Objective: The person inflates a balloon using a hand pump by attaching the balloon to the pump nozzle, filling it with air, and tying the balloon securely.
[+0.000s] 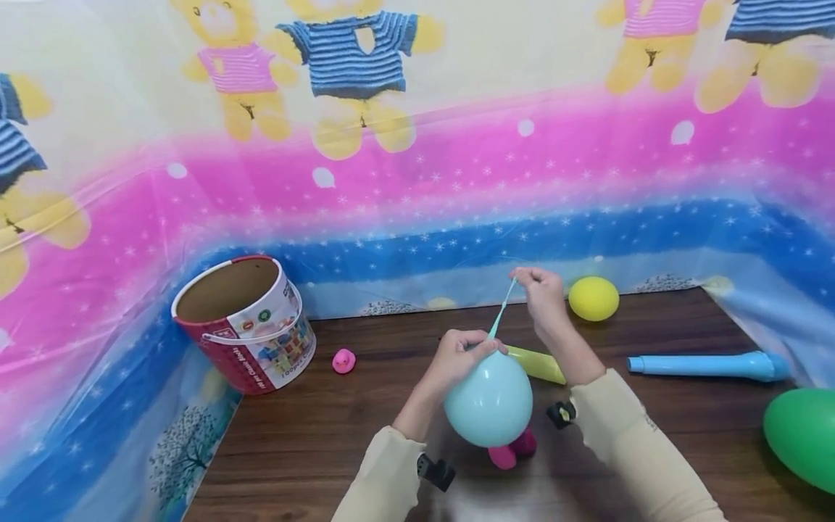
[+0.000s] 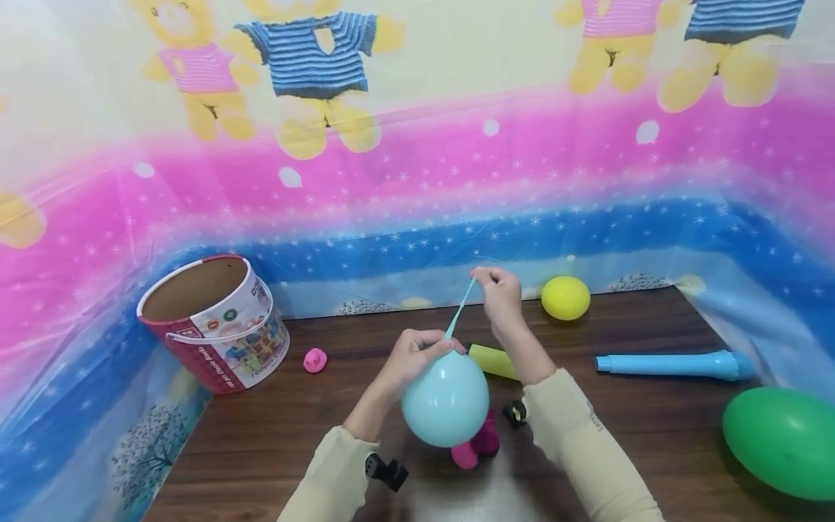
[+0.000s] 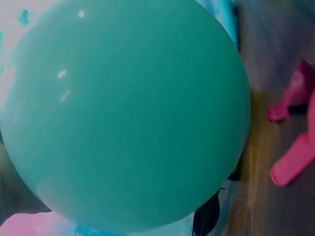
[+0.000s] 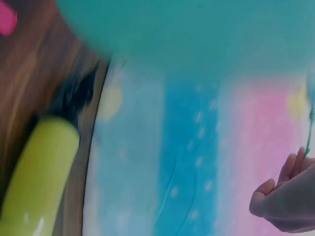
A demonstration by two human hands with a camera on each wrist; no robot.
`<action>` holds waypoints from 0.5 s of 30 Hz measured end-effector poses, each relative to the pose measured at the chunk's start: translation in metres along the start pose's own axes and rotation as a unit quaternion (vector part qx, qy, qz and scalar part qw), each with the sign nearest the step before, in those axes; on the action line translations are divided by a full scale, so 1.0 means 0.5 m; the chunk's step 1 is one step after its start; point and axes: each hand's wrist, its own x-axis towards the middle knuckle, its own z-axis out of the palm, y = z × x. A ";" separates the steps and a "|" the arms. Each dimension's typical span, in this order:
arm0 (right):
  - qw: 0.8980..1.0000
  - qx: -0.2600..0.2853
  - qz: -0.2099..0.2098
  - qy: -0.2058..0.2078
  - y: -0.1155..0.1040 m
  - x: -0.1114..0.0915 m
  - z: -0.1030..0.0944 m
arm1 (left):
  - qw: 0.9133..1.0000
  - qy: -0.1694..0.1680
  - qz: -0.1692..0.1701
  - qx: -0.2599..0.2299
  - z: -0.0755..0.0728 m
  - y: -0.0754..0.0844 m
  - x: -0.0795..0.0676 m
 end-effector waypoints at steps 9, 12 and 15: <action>1.000 -0.012 0.014 0.013 0.024 0.034 -0.014 | 0.999 0.013 -0.024 -0.024 0.003 -0.036 -0.015; 0.998 -0.044 -0.010 -0.032 0.034 -0.004 0.004 | 0.999 0.030 -0.019 -0.036 -0.002 -0.039 -0.013; 0.996 -0.049 -0.039 -0.070 0.039 -0.043 0.026 | 0.998 0.044 -0.007 -0.045 -0.008 -0.034 -0.008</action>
